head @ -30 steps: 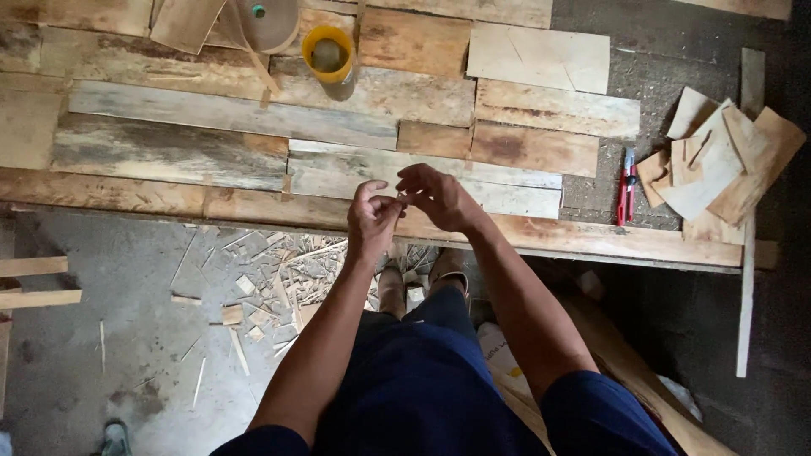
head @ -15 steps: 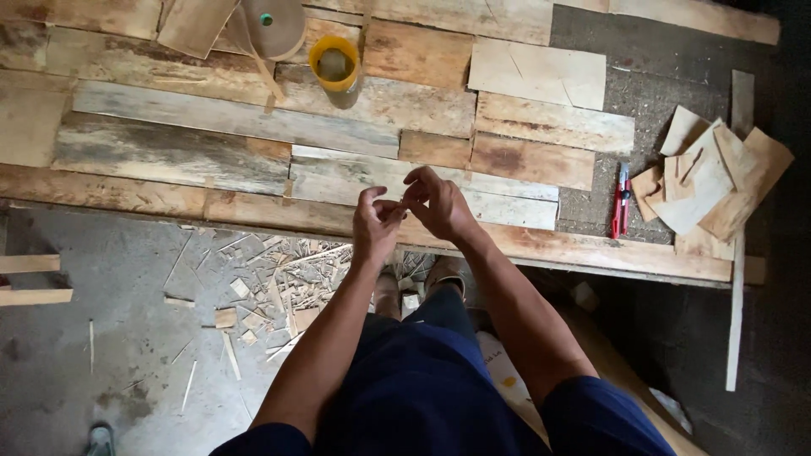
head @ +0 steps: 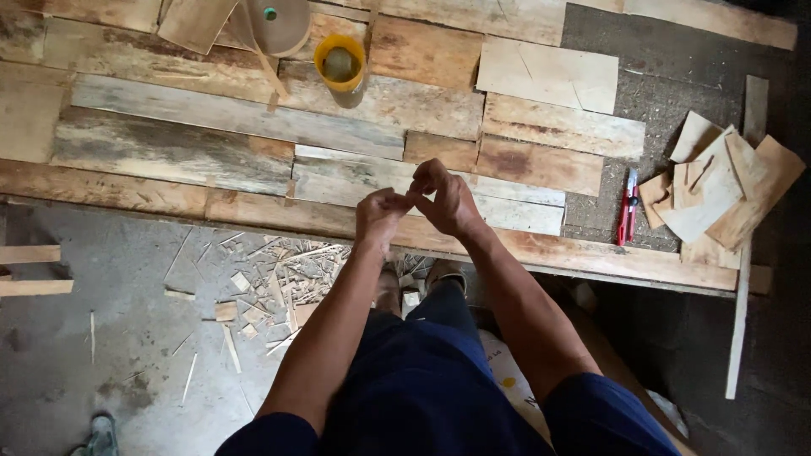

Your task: The user is joining wood veneers together on a workbench using adhesive tape and a utility knife.

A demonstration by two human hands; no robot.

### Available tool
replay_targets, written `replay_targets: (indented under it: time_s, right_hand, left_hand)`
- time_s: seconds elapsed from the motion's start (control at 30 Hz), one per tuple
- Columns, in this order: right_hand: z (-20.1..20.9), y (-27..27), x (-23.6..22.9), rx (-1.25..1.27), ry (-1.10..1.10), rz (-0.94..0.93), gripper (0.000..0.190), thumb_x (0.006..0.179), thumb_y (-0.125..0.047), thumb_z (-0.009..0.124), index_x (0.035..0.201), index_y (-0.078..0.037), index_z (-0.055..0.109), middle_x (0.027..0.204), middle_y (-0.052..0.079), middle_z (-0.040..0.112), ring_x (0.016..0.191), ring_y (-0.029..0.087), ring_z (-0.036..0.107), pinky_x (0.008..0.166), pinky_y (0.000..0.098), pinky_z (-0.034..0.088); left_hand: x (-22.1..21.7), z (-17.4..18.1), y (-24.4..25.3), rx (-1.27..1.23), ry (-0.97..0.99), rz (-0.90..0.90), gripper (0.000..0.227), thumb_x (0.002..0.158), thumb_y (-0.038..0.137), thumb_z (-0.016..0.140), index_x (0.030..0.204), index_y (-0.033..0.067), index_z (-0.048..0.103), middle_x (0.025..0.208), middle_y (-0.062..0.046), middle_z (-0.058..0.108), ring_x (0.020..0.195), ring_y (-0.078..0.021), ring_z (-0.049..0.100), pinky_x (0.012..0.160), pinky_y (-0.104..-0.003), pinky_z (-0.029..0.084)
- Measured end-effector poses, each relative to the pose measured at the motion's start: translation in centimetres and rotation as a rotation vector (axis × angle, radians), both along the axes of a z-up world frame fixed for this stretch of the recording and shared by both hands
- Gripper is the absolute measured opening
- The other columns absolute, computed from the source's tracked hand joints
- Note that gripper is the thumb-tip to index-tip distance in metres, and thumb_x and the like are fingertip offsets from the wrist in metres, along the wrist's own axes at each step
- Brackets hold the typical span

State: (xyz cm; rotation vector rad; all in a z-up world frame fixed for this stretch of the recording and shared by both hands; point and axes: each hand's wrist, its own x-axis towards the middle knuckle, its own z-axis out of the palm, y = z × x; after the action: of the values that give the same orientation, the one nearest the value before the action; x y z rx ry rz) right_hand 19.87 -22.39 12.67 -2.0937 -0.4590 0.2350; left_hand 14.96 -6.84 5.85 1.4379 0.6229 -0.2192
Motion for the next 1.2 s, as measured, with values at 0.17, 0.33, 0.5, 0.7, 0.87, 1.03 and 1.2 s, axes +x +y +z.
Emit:
replay_targets:
  time_s: [0.17,0.33,0.5,0.7,0.87,1.03,1.2]
  right_hand:
    - [-1.9,0.3,2.6,0.044,-0.035,0.010,0.035,0.087,-0.008,0.077,0.112,-0.001,0.054,0.094,0.014,0.075,0.086,0.024,0.078,0.074,0.0369,0.062]
    - [-4.4,1.3,6.1,-0.023,0.015,0.005,0.036,0.086,-0.007,0.074,0.115,-0.001,0.053,0.093,0.014,0.078,0.086,0.025,0.078,0.073,0.0371,0.061]
    - [-8.4,1.9,8.5,-0.053,-0.080,0.006,0.037,0.083,-0.010,0.076,0.113,-0.006,0.054,0.092,0.012,0.077,0.086,0.030,0.076,0.072,0.0401,0.059]
    - [-8.5,2.8,10.0,-0.174,-0.048,-0.020,0.041,0.079,-0.019,0.082,0.108,-0.010,0.054,0.090,0.012,0.075,0.087,0.036,0.073,0.073,0.0464,0.056]
    - [-10.3,3.8,10.4,-0.344,-0.028,-0.070,0.025,0.092,-0.021,0.069,0.109,-0.011,0.055,0.092,0.016,0.074,0.089,0.041,0.070,0.075,0.0515,0.054]
    - [-10.3,3.7,10.4,-0.361,0.013,-0.112,0.018,0.096,-0.021,0.065,0.109,-0.012,0.056,0.093,0.018,0.073,0.091,0.043,0.070,0.077,0.0531,0.054]
    - [-9.9,3.6,10.5,-0.265,-0.034,-0.051,0.031,0.085,-0.016,0.073,0.108,-0.009,0.053,0.091,0.018,0.073,0.089,0.043,0.070,0.074,0.0520,0.055]
  left_hand:
    - [1.4,-5.7,0.1,-0.079,-0.022,0.073,0.014,0.086,0.011,0.081,0.096,0.0015,0.079,0.081,-0.007,0.077,0.068,-0.0116,0.068,0.064,-0.026,0.056]
    - [4.2,-6.5,-0.5,-0.197,0.129,0.240,0.014,0.087,0.011,0.078,0.098,0.0017,0.079,0.076,-0.007,0.076,0.057,-0.0102,0.064,0.047,-0.025,0.044]
    - [7.5,-12.3,-1.3,-0.285,0.216,0.474,0.015,0.086,0.008,0.081,0.093,-0.0052,0.077,0.070,-0.010,0.072,0.052,-0.0122,0.063,0.043,-0.024,0.043]
    - [7.9,-10.5,-1.3,-0.026,0.182,0.370,0.023,0.084,0.018,0.086,0.080,-0.0029,0.076,0.064,-0.007,0.070,0.051,-0.0126,0.061,0.045,-0.027,0.045]
    - [7.3,-10.7,-0.5,0.173,0.246,0.233,0.022,0.088,0.023,0.076,0.073,0.0070,0.078,0.062,-0.004,0.072,0.052,-0.0129,0.066,0.048,-0.031,0.049]
    - [7.8,-8.6,-0.9,0.200,0.313,0.210,0.027,0.086,0.029,0.079,0.069,0.0079,0.074,0.060,-0.003,0.071,0.050,-0.0130,0.065,0.047,-0.031,0.048]
    - [8.2,-7.3,-0.9,0.228,0.372,0.193,0.033,0.085,0.034,0.081,0.065,0.0088,0.071,0.058,-0.002,0.069,0.049,-0.0132,0.064,0.046,-0.031,0.048]
